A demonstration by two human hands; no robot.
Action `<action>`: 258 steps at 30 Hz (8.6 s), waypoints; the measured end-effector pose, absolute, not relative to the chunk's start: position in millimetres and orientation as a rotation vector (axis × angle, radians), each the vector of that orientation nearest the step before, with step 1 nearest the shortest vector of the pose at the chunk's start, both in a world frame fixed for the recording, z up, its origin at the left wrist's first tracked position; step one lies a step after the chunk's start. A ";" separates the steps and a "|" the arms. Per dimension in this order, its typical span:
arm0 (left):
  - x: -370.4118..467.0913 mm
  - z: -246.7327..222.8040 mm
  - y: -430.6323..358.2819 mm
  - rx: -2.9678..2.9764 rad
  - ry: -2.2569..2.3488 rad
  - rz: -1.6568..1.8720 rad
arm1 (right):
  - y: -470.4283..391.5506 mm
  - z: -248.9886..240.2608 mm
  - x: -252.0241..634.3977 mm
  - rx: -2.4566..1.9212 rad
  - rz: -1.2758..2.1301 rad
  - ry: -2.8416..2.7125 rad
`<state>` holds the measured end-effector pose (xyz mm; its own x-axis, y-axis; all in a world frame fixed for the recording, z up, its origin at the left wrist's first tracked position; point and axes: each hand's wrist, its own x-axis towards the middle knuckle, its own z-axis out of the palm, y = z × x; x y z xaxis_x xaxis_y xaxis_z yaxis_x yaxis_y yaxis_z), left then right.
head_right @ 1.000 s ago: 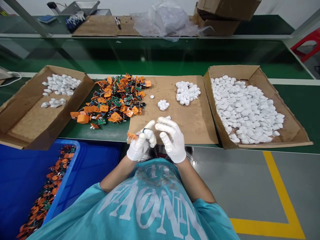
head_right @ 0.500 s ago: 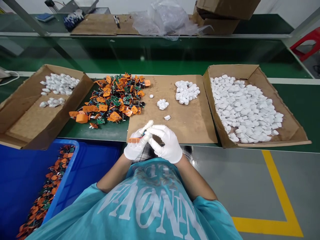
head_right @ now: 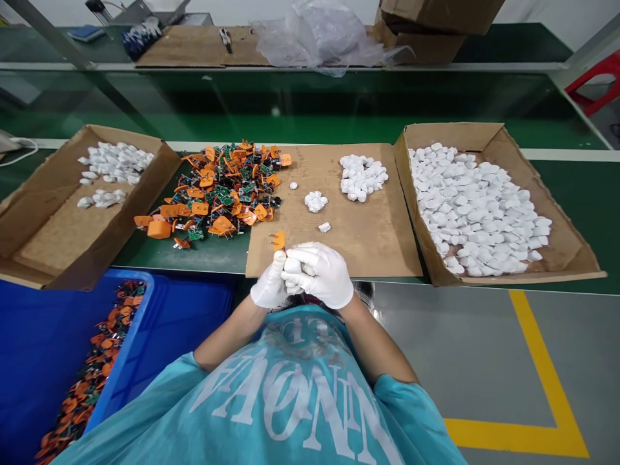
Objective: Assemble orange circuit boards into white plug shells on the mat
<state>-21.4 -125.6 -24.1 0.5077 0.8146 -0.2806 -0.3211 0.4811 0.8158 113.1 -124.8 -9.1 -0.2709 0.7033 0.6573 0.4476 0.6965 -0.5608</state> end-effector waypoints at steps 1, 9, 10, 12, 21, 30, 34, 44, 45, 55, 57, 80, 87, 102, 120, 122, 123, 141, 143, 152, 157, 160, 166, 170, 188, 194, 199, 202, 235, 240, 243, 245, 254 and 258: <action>-20.1 -25.3 -125.5 0.751 0.719 0.759 | -125.5 -10.3 113.1 -0.906 0.303 -1.912; -21.1 -15.4 -125.7 0.829 0.908 0.879 | -127.7 -11.8 107.9 -0.925 0.935 -1.572; -20.6 -15.7 -125.8 0.842 0.902 0.891 | -128.7 -10.9 106.2 -0.953 1.026 -1.476; -19.2 -18.5 -126.6 0.857 0.882 0.902 | -130.8 -7.8 102.8 -0.972 1.213 -1.319; -18.1 -22.5 -130.3 0.908 0.902 0.912 | -133.7 -3.4 102.5 -1.087 1.025 -1.462; -31.0 -31.1 -124.5 1.000 0.862 0.809 | -125.7 -16.5 109.8 -0.951 0.424 -1.923; -34.2 -29.4 -123.9 1.079 0.754 0.948 | -131.0 -13.6 105.6 -0.996 0.493 -1.743; -39.7 -19.9 -120.6 1.350 0.950 1.033 | -130.4 -14.7 109.4 -0.929 0.352 -1.791; -40.3 -18.0 -120.5 1.352 0.926 0.985 | -129.1 -13.4 110.8 -0.908 0.399 -1.807; -34.0 -27.6 -124.7 1.014 0.768 0.830 | -126.1 -10.5 110.3 -0.888 0.549 -1.817; -32.1 -27.6 -125.4 1.019 0.797 0.835 | -127.5 -12.9 107.2 -0.873 0.713 -1.736; -35.6 -26.8 -114.4 0.939 0.821 0.660 | -124.5 -18.4 104.5 -1.078 0.452 -1.875; -43.1 -16.3 -108.7 1.001 0.776 0.609 | -126.1 -16.8 107.4 -1.109 0.710 -1.826; -46.7 -16.7 -115.0 1.316 0.891 0.804 | -128.0 -7.4 107.6 -0.972 0.305 -1.879; -37.4 -14.9 -111.0 1.410 1.043 0.805 | -124.2 -14.6 105.8 -0.936 0.282 -1.905; -38.2 -13.4 -110.3 1.414 1.027 0.723 | -119.7 -14.4 108.1 -0.913 0.265 -1.945; -38.8 -12.4 -109.9 1.410 1.021 0.696 | -117.2 -14.2 109.3 -0.907 0.249 -1.962; -46.8 -28.1 -89.3 0.943 0.679 0.920 | 99.3 45.9 119.1 -1.739 0.284 -1.850; -47.0 -28.6 -89.8 0.948 0.704 0.910 | 135.5 42.3 124.5 -1.973 0.260 -1.779; -45.8 -25.8 -85.9 0.920 0.778 0.878 | 157.9 33.2 130.4 -2.132 0.177 -1.791; -46.2 -25.4 -87.0 0.863 0.768 0.903 | 96.8 51.6 145.3 -1.891 0.287 -2.171; -46.1 -24.6 -87.5 0.851 0.773 0.890 | 45.2 50.2 158.3 -1.860 0.406 -2.505; -44.0 -25.3 -88.4 0.916 0.806 0.882 | 2.9 18.8 161.4 -1.653 0.301 -2.582; -42.7 -25.5 -90.0 0.948 0.847 0.909 | 6.4 7.0 158.5 -1.533 0.334 -2.559; -37.9 -18.5 -92.4 0.931 0.913 0.948 | -53.8 -2.5 174.7 -1.325 0.392 -2.454; -25.9 -14.4 -87.1 0.889 1.090 0.897 | -76.6 -21.5 169.5 -1.293 0.294 -2.132; -14.5 -8.4 -85.5 1.025 0.946 0.747 | -94.4 -19.5 152.1 -0.942 0.173 -2.044; -11.1 -10.2 -87.5 1.047 0.965 0.792 | -98.8 -20.7 143.0 -0.897 0.162 -2.070; -85.5 -19.4 -89.5 2.166 1.645 0.894 | -88.2 -38.9 139.6 -1.236 0.944 -1.321; -77.6 -1.8 -73.2 2.130 1.812 0.772 | -92.8 -40.0 136.1 -1.346 0.945 -1.333; -67.6 4.9 -60.6 2.227 1.825 0.577 | -95.1 -41.7 136.0 -1.400 0.902 -1.390; -62.4 5.3 -55.0 2.245 1.774 0.477 | -95.5 -41.2 136.5 -1.380 0.853 -1.461; -64.7 -12.1 -56.2 2.250 1.658 0.613 | -91.3 -33.4 140.8 -1.271 0.512 -1.807; -66.3 -18.7 -57.3 2.289 1.676 0.709 | -91.5 -38.4 139.8 -1.274 0.641 -1.727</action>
